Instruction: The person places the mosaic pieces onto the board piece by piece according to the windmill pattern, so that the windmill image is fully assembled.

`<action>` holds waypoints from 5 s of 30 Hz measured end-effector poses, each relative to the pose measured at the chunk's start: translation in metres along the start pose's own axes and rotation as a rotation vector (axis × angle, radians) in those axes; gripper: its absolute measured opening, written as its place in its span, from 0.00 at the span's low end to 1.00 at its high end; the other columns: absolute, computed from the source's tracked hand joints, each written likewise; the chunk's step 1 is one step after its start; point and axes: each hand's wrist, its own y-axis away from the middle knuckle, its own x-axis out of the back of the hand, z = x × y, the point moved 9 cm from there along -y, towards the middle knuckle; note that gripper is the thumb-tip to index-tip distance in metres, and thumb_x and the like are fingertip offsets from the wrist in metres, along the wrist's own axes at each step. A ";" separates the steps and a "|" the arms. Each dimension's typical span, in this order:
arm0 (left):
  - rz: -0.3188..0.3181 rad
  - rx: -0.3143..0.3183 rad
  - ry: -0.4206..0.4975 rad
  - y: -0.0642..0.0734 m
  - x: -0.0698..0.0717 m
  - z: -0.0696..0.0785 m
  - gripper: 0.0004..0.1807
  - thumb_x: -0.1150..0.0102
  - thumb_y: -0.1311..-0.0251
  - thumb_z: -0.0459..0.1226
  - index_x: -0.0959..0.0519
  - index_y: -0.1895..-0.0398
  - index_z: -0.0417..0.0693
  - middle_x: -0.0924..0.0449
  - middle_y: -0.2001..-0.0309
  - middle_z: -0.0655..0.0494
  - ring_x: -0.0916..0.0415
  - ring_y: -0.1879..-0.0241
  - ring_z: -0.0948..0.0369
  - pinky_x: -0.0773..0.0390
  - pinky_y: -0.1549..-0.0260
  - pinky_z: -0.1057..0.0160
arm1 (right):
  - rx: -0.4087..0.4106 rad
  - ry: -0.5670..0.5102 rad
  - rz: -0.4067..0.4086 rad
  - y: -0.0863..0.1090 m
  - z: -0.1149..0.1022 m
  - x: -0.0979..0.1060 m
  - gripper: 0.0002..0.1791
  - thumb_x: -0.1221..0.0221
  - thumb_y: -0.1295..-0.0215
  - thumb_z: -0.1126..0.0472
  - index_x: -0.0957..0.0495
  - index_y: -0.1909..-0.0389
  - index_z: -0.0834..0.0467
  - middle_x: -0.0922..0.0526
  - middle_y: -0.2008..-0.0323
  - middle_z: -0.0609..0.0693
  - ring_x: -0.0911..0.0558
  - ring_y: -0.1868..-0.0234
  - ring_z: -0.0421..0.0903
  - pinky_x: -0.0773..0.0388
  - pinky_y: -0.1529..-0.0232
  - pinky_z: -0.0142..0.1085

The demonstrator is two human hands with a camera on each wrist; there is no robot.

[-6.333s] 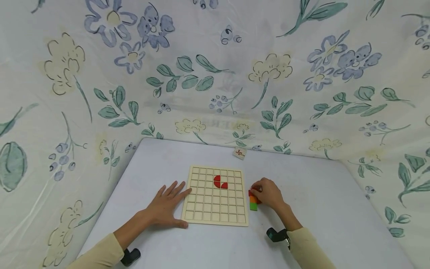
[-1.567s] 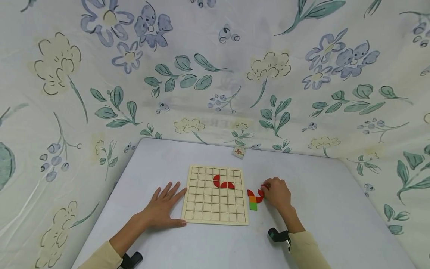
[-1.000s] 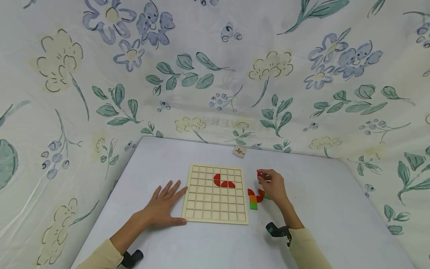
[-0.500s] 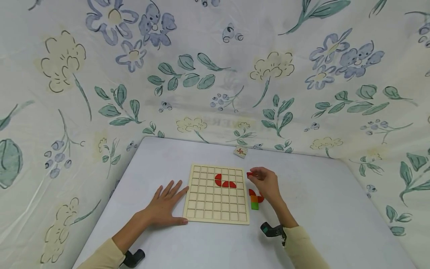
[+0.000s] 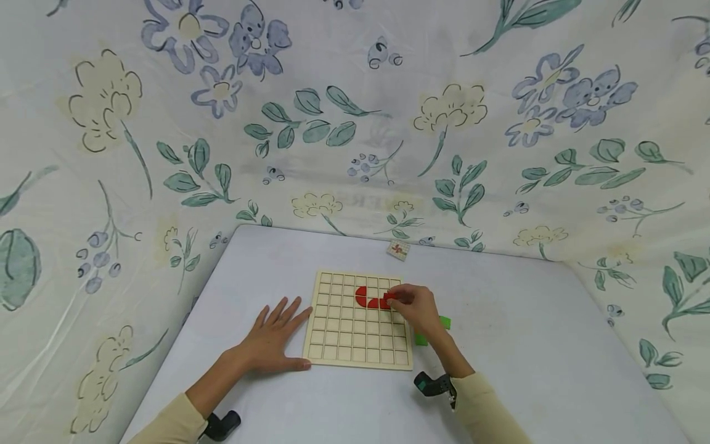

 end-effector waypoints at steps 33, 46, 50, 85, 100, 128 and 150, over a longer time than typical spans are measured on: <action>-0.004 0.012 0.001 0.001 0.001 0.000 0.62 0.49 0.57 0.79 0.46 0.22 0.54 0.56 0.22 0.47 0.64 0.24 0.44 0.61 0.33 0.34 | 0.201 0.282 -0.146 0.000 -0.022 -0.062 0.06 0.29 0.42 0.60 0.11 0.63 0.52 0.21 0.67 0.39 0.25 0.66 0.38 0.23 0.64 0.32; 0.003 0.005 0.003 0.001 0.001 0.002 0.61 0.46 0.56 0.76 0.46 0.22 0.53 0.56 0.22 0.46 0.64 0.24 0.43 0.62 0.33 0.34 | 0.432 0.482 -0.171 0.006 -0.040 -0.065 0.02 0.29 0.43 0.59 0.11 0.68 0.51 0.17 0.66 0.43 0.24 0.63 0.42 0.23 0.67 0.32; 0.002 0.008 -0.004 0.000 0.000 0.002 0.62 0.47 0.56 0.78 0.46 0.22 0.54 0.57 0.22 0.47 0.64 0.24 0.44 0.62 0.33 0.34 | 0.470 0.519 -0.132 0.010 -0.043 -0.065 0.03 0.28 0.44 0.58 0.11 0.69 0.52 0.18 0.66 0.43 0.25 0.64 0.43 0.23 0.67 0.32; 0.025 -0.001 -0.018 0.000 0.001 0.001 0.62 0.48 0.57 0.78 0.45 0.22 0.53 0.56 0.22 0.47 0.63 0.24 0.43 0.60 0.33 0.34 | 0.124 0.562 0.013 0.024 0.019 0.024 0.09 0.29 0.44 0.61 0.13 0.62 0.57 0.21 0.68 0.46 0.27 0.70 0.42 0.26 0.72 0.35; 0.025 0.006 0.002 0.001 0.004 0.003 0.61 0.45 0.56 0.76 0.44 0.22 0.53 0.55 0.22 0.46 0.63 0.25 0.43 0.61 0.33 0.34 | 0.032 0.536 -0.018 0.027 0.037 0.036 0.09 0.28 0.43 0.58 0.14 0.65 0.57 0.26 0.74 0.45 0.30 0.71 0.44 0.30 0.73 0.35; 0.018 -0.002 -0.022 0.002 0.001 0.001 0.61 0.47 0.55 0.77 0.46 0.22 0.54 0.57 0.22 0.47 0.64 0.24 0.44 0.61 0.33 0.35 | 0.244 0.157 -0.041 0.004 -0.019 0.006 0.09 0.34 0.44 0.77 0.17 0.64 0.63 0.17 0.65 0.51 0.18 0.67 0.43 0.19 0.65 0.33; 0.013 0.004 -0.010 0.001 0.001 0.001 0.62 0.52 0.57 0.80 0.45 0.22 0.54 0.55 0.22 0.47 0.63 0.24 0.44 0.60 0.33 0.34 | 0.335 0.118 -0.327 -0.022 -0.058 -0.060 0.08 0.39 0.34 0.71 0.15 0.56 0.63 0.17 0.62 0.50 0.20 0.64 0.44 0.22 0.66 0.34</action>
